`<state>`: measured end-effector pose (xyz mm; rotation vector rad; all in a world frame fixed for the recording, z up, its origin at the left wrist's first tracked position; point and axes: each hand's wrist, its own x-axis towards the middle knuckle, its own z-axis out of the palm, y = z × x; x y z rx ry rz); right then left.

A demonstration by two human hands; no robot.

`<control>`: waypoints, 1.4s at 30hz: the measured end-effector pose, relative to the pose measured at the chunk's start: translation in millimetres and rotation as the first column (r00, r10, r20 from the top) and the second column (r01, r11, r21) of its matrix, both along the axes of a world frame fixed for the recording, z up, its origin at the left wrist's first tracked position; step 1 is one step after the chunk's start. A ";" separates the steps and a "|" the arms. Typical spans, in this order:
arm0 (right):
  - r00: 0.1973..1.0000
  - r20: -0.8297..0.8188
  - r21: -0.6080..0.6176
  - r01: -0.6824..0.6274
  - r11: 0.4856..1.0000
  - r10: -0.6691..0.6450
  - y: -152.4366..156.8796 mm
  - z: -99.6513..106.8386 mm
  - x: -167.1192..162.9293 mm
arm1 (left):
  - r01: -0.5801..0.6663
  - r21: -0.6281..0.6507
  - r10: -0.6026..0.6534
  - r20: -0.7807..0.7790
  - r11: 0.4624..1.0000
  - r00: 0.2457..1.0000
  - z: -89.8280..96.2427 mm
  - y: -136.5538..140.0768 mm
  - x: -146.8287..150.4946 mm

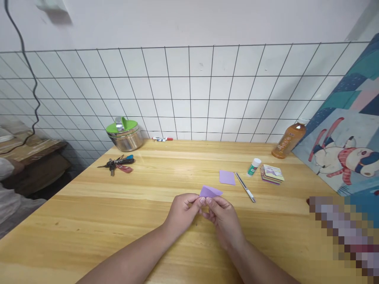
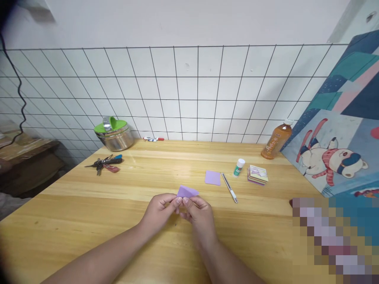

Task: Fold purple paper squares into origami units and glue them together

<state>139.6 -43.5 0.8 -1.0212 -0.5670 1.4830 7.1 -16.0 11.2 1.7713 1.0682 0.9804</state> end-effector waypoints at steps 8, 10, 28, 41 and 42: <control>0.996 -0.053 0.006 0.066 0.998 -0.066 1.1 0.3 5.2 | -0.004 0.008 0.005 -0.030 1.000 1.000 1.2 0.0 -0.2; 0.996 -0.061 0.004 0.073 0.997 -0.072 1.9 1.3 6.7 | -0.002 -0.003 0.002 -0.031 1.000 1.000 1.5 -0.1 -0.3; 0.948 -0.017 0.023 0.317 0.948 -0.317 13.7 13.8 50.0 | -0.061 -0.075 0.061 0.002 0.995 0.998 -0.8 10.6 -15.5; 0.910 0.407 0.035 -0.098 0.995 0.076 5.9 7.3 24.8 | 0.092 -0.031 -0.095 -0.119 0.995 0.988 1.9 2.1 -8.1; 0.912 0.406 0.041 -0.088 0.995 0.063 6.3 6.9 26.8 | 0.105 -0.039 -0.109 -0.119 0.994 0.987 2.3 2.3 -8.4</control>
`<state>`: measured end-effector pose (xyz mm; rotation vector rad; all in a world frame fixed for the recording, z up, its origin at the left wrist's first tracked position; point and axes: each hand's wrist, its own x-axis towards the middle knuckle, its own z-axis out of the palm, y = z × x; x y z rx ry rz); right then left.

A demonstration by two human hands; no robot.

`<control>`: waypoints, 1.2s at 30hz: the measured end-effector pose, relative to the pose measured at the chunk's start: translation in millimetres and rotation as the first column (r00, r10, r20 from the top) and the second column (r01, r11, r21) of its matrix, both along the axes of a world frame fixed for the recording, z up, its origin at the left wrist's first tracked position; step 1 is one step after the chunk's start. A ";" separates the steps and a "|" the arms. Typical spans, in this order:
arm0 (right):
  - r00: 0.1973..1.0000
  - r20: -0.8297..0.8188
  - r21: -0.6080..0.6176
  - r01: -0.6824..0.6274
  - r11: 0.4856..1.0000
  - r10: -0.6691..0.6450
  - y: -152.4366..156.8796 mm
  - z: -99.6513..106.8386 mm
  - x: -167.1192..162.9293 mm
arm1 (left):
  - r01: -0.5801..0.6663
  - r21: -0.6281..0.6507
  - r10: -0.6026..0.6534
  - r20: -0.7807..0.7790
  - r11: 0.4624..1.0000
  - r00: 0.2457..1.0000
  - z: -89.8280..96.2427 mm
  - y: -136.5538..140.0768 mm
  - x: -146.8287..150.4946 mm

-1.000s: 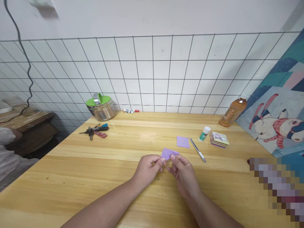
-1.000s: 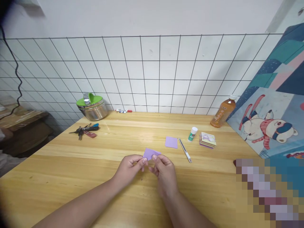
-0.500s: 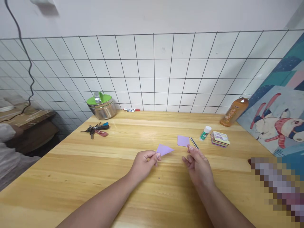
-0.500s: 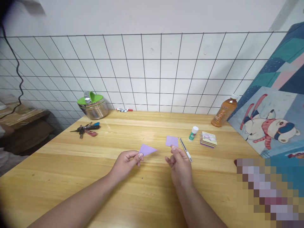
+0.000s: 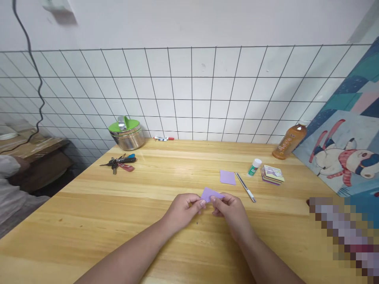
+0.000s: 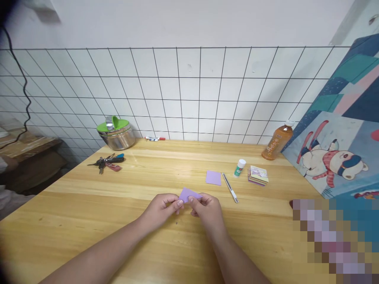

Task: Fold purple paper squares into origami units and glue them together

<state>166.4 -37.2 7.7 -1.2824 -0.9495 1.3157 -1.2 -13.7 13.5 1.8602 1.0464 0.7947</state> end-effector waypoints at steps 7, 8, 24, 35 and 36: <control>0.999 -0.038 0.002 0.025 1.000 -0.025 0.4 -1.3 4.7 | 0.040 -0.125 -0.035 0.041 0.991 0.999 -0.3 2.6 -2.5; 0.998 -0.048 -0.002 0.039 0.999 -0.039 0.5 -1.0 4.9 | 0.040 -0.145 -0.033 0.049 0.989 0.998 -0.5 2.9 -2.4; 0.998 0.055 0.053 0.010 0.999 -0.013 5.8 -5.0 6.3 | 0.054 -0.181 -0.015 0.209 0.982 0.978 -1.1 8.6 -3.4; 0.663 0.734 0.445 -0.308 0.841 -0.146 5.8 -2.3 12.1 | -0.009 0.180 0.057 -0.267 0.984 0.962 -8.1 2.5 -2.3; 0.658 0.735 0.459 -0.300 0.836 -0.167 5.5 -2.5 11.5 | -0.008 0.174 0.055 -0.265 0.985 0.963 -8.8 2.5 -2.2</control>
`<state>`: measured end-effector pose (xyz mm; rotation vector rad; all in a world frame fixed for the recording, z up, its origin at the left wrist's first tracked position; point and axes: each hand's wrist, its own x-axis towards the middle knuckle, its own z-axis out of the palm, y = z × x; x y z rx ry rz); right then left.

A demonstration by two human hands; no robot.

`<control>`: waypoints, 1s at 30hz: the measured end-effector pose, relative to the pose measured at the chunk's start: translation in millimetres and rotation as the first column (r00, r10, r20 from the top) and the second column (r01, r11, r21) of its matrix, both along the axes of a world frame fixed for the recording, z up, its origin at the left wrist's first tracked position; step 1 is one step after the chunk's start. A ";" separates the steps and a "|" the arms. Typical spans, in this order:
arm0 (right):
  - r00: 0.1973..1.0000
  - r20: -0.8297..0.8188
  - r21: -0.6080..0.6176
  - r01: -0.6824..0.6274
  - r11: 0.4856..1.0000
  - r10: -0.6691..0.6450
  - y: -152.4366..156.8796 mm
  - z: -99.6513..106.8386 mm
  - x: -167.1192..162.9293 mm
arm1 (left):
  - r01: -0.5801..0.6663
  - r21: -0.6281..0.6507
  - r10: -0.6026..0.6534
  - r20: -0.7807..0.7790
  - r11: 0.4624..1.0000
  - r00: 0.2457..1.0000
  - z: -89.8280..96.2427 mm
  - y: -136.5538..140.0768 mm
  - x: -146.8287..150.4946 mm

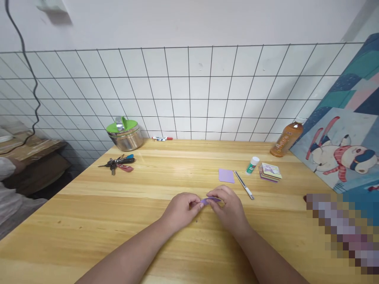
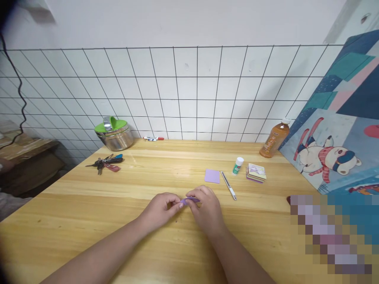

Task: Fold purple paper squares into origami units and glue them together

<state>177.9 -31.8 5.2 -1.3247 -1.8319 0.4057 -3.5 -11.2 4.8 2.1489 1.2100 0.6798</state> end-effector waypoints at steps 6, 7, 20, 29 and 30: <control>0.992 0.125 0.111 -0.042 0.993 0.028 -1.6 1.2 -0.5 | -0.024 -0.107 0.029 0.043 0.994 0.999 -5.1 2.8 -1.2; 0.991 0.134 0.124 -0.037 0.992 0.021 -2.0 1.6 -0.5 | -0.024 -0.112 0.029 0.044 0.993 0.999 -5.5 3.1 -1.3; 0.933 0.358 0.168 -0.047 0.985 -0.017 0.0 2.9 6.7 | -0.015 0.080 0.016 -0.012 0.997 1.000 3.6 2.5 -4.4; 0.854 0.497 0.018 -0.189 0.982 0.155 2.1 2.1 6.6 | 0.305 0.341 -0.263 -0.164 0.889 0.951 5.2 1.4 -4.9; 0.846 0.498 -0.026 -0.205 0.978 0.190 2.9 1.5 7.2 | 0.311 0.320 -0.261 -0.189 0.895 0.947 4.0 1.9 -3.7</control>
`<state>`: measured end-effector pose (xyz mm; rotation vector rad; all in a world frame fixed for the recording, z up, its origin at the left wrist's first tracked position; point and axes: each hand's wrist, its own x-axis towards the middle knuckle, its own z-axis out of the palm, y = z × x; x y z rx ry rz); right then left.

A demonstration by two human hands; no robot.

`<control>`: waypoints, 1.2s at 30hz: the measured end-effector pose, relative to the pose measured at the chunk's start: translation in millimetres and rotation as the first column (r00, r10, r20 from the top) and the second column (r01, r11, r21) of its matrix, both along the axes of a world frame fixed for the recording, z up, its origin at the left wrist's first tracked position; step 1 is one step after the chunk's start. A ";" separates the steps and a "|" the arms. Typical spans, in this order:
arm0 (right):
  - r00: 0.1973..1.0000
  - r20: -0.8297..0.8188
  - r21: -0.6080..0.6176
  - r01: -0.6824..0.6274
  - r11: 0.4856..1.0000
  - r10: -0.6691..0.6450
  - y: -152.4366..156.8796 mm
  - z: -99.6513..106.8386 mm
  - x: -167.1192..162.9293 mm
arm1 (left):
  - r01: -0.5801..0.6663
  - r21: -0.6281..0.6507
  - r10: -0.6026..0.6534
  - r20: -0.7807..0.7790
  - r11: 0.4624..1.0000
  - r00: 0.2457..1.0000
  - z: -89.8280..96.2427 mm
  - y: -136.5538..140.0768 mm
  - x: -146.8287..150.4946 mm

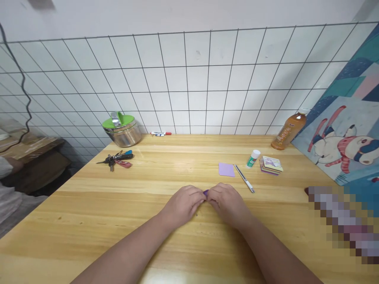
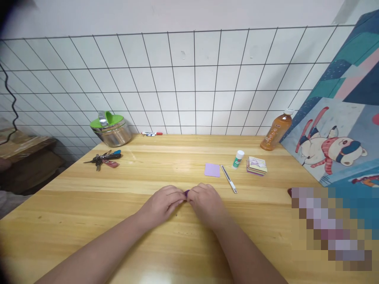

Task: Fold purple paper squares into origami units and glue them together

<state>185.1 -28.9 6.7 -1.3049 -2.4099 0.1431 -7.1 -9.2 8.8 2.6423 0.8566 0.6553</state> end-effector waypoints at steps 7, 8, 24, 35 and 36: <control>0.999 -0.035 -0.156 -0.046 0.987 0.041 2.6 -4.0 3.2 | -0.083 -0.024 0.081 -0.077 0.996 0.994 -6.3 6.0 -0.9; 0.998 -0.044 -0.175 -0.051 0.983 0.044 2.6 -4.1 4.5 | -0.100 -0.031 0.098 -0.063 0.995 0.993 -8.0 7.1 -1.9; 0.982 -0.190 -0.254 -0.050 0.966 0.001 8.2 -0.8 16.7 | -0.191 -0.100 0.192 -0.002 0.976 0.981 -13.1 10.9 -5.2; 0.973 -0.221 -0.321 -0.012 0.947 -0.063 12.6 4.6 26.2 | 0.116 -0.143 -0.145 -0.212 0.983 0.966 1.8 10.8 -18.0; 0.971 -0.223 -0.327 0.013 0.945 -0.090 13.3 3.2 25.6 | 0.120 -0.159 -0.153 -0.221 0.980 0.963 4.6 10.7 -20.1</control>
